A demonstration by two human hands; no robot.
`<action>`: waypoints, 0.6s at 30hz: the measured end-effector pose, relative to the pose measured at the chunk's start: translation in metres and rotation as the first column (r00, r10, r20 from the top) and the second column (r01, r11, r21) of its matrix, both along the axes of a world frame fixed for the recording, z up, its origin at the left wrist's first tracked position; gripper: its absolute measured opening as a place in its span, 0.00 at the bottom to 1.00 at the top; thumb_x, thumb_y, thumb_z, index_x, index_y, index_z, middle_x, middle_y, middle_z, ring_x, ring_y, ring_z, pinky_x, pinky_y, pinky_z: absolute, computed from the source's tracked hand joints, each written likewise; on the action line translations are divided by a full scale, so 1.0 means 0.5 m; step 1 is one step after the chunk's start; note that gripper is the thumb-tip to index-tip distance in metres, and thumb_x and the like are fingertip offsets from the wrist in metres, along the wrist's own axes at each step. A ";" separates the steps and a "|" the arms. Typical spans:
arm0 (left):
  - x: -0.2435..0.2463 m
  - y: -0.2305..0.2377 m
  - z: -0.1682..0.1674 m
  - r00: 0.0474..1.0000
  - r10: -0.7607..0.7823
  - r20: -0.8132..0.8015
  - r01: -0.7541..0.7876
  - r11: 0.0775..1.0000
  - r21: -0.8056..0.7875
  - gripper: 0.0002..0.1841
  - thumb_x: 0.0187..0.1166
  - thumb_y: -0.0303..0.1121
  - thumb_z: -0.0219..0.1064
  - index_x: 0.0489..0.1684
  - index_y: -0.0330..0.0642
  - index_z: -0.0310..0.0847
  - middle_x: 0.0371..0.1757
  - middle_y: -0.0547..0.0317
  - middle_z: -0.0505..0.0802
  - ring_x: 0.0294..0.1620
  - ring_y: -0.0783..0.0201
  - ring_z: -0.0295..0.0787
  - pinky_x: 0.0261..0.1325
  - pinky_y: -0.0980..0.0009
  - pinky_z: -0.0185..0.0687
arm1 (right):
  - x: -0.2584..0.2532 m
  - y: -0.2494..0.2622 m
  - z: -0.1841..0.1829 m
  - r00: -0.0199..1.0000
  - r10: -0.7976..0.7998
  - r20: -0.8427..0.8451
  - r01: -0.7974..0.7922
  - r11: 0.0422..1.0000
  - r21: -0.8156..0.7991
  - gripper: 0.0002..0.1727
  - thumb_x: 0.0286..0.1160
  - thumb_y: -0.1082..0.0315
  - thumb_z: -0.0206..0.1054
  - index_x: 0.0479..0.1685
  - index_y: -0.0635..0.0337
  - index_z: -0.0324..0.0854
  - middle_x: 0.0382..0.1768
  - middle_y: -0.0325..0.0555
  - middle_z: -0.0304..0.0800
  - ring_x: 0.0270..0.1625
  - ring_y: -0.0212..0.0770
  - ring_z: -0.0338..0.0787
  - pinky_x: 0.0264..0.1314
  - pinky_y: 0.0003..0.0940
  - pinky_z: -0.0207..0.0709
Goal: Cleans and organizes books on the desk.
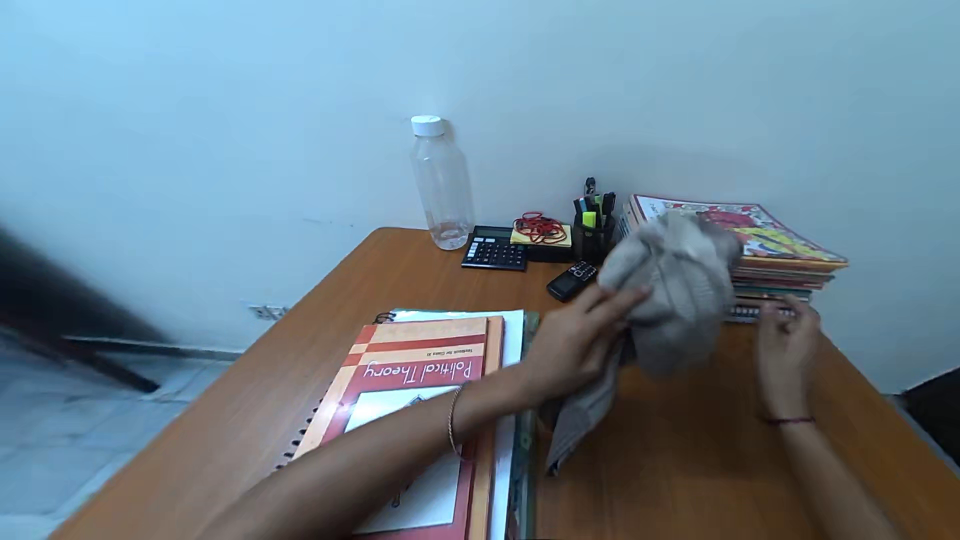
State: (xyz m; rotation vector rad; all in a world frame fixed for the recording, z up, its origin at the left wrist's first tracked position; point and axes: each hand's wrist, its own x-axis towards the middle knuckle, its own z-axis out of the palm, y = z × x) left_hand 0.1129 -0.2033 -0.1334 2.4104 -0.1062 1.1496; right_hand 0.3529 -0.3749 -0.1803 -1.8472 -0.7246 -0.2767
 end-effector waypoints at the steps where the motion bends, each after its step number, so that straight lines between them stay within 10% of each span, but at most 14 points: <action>1: -0.011 0.009 0.025 0.997 0.046 0.069 -0.048 0.999 0.027 0.22 0.80 0.22 0.59 0.73 0.35 0.81 0.55 0.44 0.91 0.46 0.56 0.91 0.42 0.59 0.89 | -0.032 0.001 -0.004 0.995 0.104 0.005 -0.104 0.993 -0.050 0.26 0.90 0.65 0.53 0.75 0.80 0.65 0.51 0.72 0.84 0.40 0.56 0.87 0.43 0.53 0.83; 6: -0.076 0.064 0.163 0.887 0.184 0.424 -0.248 0.963 0.101 0.19 0.88 0.23 0.53 0.70 0.26 0.81 0.53 0.41 0.89 0.55 0.69 0.85 0.64 0.78 0.77 | -0.215 0.060 0.043 0.811 0.557 -0.182 -0.585 0.752 -0.304 0.17 0.86 0.68 0.58 0.62 0.69 0.85 0.54 0.60 0.90 0.49 0.51 0.91 0.51 0.46 0.85; 11: -0.157 0.077 0.250 0.732 0.307 0.608 -0.421 0.906 0.050 0.20 0.92 0.26 0.49 0.69 0.15 0.73 0.62 0.51 0.88 0.64 0.86 0.79 0.72 0.84 0.72 | -0.349 0.165 0.110 0.461 0.662 -0.590 -0.873 0.459 -0.166 0.28 0.91 0.61 0.56 0.84 0.67 0.66 0.71 0.60 0.83 0.63 0.45 0.90 0.65 0.38 0.83; 18: -0.196 0.078 0.289 0.628 0.334 0.703 -0.456 0.890 -0.016 0.16 0.89 0.23 0.49 0.60 0.12 0.72 0.58 0.64 0.88 0.60 0.89 0.80 0.70 0.83 0.76 | -0.410 0.306 0.103 0.565 0.573 -0.593 -0.821 0.461 -0.337 0.31 0.88 0.56 0.61 0.82 0.70 0.67 0.74 0.68 0.77 0.74 0.60 0.80 0.75 0.53 0.72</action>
